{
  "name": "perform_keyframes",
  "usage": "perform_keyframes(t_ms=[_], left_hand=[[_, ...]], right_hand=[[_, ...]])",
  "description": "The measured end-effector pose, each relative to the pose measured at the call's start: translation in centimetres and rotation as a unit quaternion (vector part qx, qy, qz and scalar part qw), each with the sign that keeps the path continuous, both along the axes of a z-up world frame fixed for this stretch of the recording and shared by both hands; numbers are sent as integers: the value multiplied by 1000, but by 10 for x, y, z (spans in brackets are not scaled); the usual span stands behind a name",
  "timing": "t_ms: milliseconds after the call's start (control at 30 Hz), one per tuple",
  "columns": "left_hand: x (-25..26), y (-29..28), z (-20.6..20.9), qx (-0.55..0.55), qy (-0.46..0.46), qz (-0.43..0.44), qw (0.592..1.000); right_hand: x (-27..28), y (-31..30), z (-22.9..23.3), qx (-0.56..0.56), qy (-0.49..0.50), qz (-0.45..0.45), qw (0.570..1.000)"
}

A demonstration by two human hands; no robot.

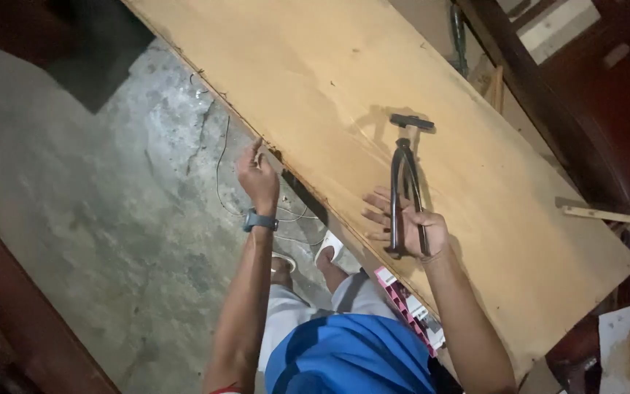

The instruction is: The person hammers nails into the edge of a wooden board using a hammer. They then use pliers to pull out the nails from the wood. The person repeats this process of hammering and removing nails along the board's edge.

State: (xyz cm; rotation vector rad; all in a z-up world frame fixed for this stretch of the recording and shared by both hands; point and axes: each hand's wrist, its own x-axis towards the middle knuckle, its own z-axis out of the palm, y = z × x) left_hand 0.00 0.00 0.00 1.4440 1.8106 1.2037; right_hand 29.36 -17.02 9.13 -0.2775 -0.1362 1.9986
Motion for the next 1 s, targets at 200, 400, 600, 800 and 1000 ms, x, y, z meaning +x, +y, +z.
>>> perform_keyframes(t_ms=[200, 400, 600, 800, 1000], left_hand=[[-11, 17, -45, -24, 7, 59, 998], [-23, 45, -30, -29, 56, -13, 998], [-36, 49, -21, 34, 180, -139, 973], [-42, 71, -46, 75, 244, -207, 945], [-44, 85, -43, 112, 421, -292, 852]], right_hand=[[27, -33, 17, -143, -255, -58, 954], [76, -105, -76, -134, -153, -206, 957], [60, -92, -26, -41, -21, -185, 982], [59, -91, -13, -37, -105, -164, 980], [75, -109, -14, -138, -335, -144, 921]])
